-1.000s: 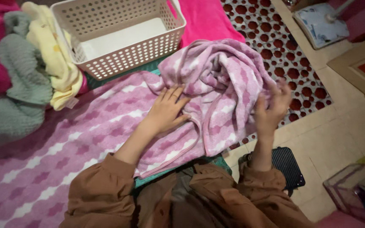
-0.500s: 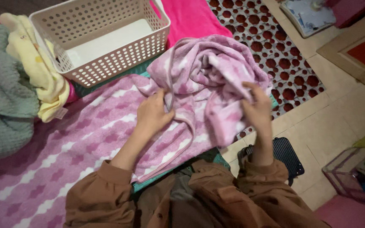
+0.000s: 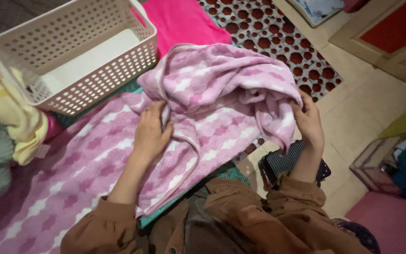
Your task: The person folds a pink towel and then a larger pink and white patterned towel on a teal plastic table. The person smooths and aligns the towels by hand, folding them into compact rectangles.
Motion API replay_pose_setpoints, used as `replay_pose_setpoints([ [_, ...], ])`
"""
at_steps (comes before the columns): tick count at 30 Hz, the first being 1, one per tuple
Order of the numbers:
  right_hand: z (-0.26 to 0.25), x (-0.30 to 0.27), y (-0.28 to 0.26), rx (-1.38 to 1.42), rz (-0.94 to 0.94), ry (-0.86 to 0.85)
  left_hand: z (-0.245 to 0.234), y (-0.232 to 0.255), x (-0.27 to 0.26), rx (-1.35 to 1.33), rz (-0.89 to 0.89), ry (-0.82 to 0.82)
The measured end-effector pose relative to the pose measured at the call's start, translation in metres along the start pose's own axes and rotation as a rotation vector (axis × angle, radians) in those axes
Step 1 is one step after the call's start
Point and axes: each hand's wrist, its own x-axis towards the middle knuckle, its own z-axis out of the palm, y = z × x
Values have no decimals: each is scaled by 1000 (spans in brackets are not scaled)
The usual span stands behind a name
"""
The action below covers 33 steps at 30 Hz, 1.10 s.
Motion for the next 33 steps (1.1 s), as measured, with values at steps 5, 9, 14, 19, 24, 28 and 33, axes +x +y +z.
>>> replay_pose_setpoints([
  [5,15,-25,-52,-219,523,71,3,-1,-3,34,74,-6],
  [9,16,-31,-76,-335,110,-104,10,-11,-10,-178,139,8],
  [14,9,-33,-91,-361,-376,-356,12,-13,-18,-856,-131,230],
  [19,10,-43,-96,-403,-12,-930,0,-1,-5,-445,-338,-124],
  [24,14,-41,-77,-264,-210,-631,-5,6,-2,-319,-297,-187],
  [28,33,-37,-85,39,-194,-155,-2,4,-6,-915,-312,-63],
  [33,66,-15,-152,28,-477,-196,-16,7,-11,-936,-179,-176],
])
